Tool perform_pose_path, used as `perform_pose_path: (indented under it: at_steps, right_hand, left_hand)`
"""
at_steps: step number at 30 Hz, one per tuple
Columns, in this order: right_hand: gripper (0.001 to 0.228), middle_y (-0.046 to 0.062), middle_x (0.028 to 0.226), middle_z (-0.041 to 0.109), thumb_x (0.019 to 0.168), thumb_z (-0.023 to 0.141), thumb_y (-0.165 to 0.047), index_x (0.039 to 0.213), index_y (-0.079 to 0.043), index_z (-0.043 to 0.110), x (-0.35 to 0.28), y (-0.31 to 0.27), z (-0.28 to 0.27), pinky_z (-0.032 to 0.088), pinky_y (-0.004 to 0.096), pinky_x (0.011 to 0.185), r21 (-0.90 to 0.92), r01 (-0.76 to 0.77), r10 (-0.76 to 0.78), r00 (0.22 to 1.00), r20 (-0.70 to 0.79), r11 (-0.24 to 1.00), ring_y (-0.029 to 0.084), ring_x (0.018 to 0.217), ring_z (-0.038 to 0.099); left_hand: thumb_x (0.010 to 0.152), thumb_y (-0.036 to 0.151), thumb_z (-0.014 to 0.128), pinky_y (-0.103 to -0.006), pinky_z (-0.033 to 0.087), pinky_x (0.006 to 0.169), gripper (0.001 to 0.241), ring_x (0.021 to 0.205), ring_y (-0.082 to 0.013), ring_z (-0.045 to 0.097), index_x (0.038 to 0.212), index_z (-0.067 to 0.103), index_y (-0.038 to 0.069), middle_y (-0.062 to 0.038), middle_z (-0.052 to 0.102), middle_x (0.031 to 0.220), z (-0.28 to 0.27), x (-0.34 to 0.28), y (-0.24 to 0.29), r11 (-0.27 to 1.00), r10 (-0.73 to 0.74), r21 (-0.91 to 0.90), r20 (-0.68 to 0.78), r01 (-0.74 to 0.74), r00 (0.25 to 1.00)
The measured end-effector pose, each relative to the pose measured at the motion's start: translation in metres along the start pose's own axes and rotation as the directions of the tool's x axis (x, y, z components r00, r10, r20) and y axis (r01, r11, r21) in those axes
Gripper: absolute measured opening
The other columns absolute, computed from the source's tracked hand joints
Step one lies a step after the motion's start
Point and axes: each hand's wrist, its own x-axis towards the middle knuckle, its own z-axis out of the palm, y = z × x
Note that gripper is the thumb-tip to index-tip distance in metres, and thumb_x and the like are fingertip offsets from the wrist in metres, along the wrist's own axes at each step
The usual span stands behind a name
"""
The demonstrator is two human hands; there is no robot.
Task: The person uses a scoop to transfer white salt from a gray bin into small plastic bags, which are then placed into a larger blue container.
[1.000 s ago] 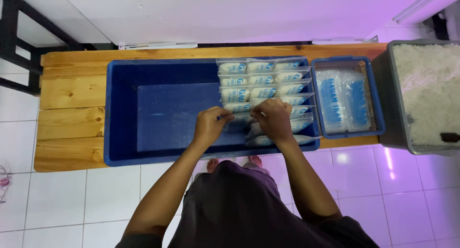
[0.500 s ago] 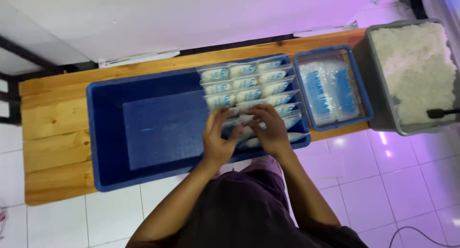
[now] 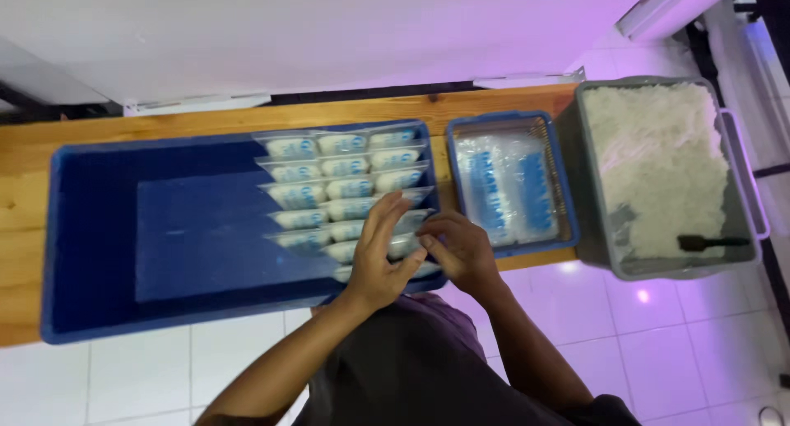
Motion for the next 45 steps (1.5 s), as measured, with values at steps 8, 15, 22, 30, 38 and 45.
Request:
perform_pose_path:
  at_steps: [8,15,22,30,38,45]
  right_hand:
    - [0.039,0.017,0.089,0.075,0.105,0.074,-0.048,0.113,-0.011,0.083,-0.024,0.112,-0.077,0.059,0.051,0.086,-0.213,-0.454,0.483,0.868,0.112,0.865,0.036,0.091,0.076]
    - [0.029,0.014,0.126,0.071,0.095,0.079,-0.020,0.124,-0.018,0.078,-0.055,0.211,-0.093,0.062,0.059,0.100,-0.646,-0.218,0.462,0.855,0.235,0.731,0.045,0.121,0.071]
    - [0.063,0.023,0.163,0.048,0.101,0.075,-0.044,0.155,-0.017,0.058,-0.039,0.209,-0.110,0.049,0.071,0.115,-0.694,-0.543,0.663,0.738,-0.126,0.472,0.049,0.151,0.050]
    - [0.071,0.022,0.143,0.063,0.096,0.083,-0.041,0.156,-0.017,0.052,-0.067,0.273,-0.129,0.056,0.071,0.101,-0.732,-0.496,0.614,0.778,-0.135,0.467,0.048,0.135,0.063]
    - [0.027,0.023,0.106,0.075,0.105,0.067,-0.029,0.117,-0.005,0.073,-0.069,0.260,-0.152,0.060,0.052,0.096,-0.717,-0.360,0.426,0.899,-0.096,0.597,0.043,0.108,0.076]
    - [0.014,0.004,0.092,0.072,0.099,0.067,-0.019,0.109,-0.020,0.076,-0.073,0.274,-0.177,0.060,0.035,0.089,-0.821,-0.123,0.000,0.989,-0.148,0.558,0.024,0.092,0.076]
  left_hand:
    - [0.095,0.031,0.087,-0.0594,0.051,0.117,0.066,0.144,-0.0514,0.060,0.150,0.065,0.001,-0.025,0.060,0.149,0.097,-0.012,0.013,0.991,0.053,0.119,0.044,-0.058,0.998]
    - [0.098,0.026,0.085,-0.0505,0.059,0.105,0.044,0.125,-0.0431,0.074,0.135,0.075,0.006,-0.017,0.072,0.134,0.156,-0.025,-0.001,0.999,-0.013,0.048,0.065,0.010,0.998]
    - [0.098,0.023,0.086,-0.0412,0.065,0.089,0.026,0.106,-0.0344,0.080,0.120,0.079,0.010,-0.010,0.079,0.116,0.166,-0.032,-0.023,0.994,-0.111,0.003,0.065,0.111,0.992]
    - [0.099,0.017,0.084,-0.0415,0.065,0.084,0.018,0.096,-0.0364,0.081,0.113,0.079,0.007,-0.012,0.080,0.104,0.177,-0.040,-0.025,0.984,-0.177,0.003,0.085,0.178,0.980]
    - [0.100,0.021,0.083,-0.0436,0.065,0.082,0.023,0.096,-0.0380,0.081,0.118,0.081,0.007,-0.016,0.081,0.103,0.199,-0.054,-0.039,0.954,-0.299,0.015,0.074,0.299,0.951]
    - [0.098,0.029,0.082,-0.0395,0.065,0.070,0.042,0.075,-0.0257,0.079,0.134,0.078,0.009,-0.014,0.080,0.093,0.262,-0.042,-0.079,0.679,-0.728,-0.043,0.084,0.733,0.680]
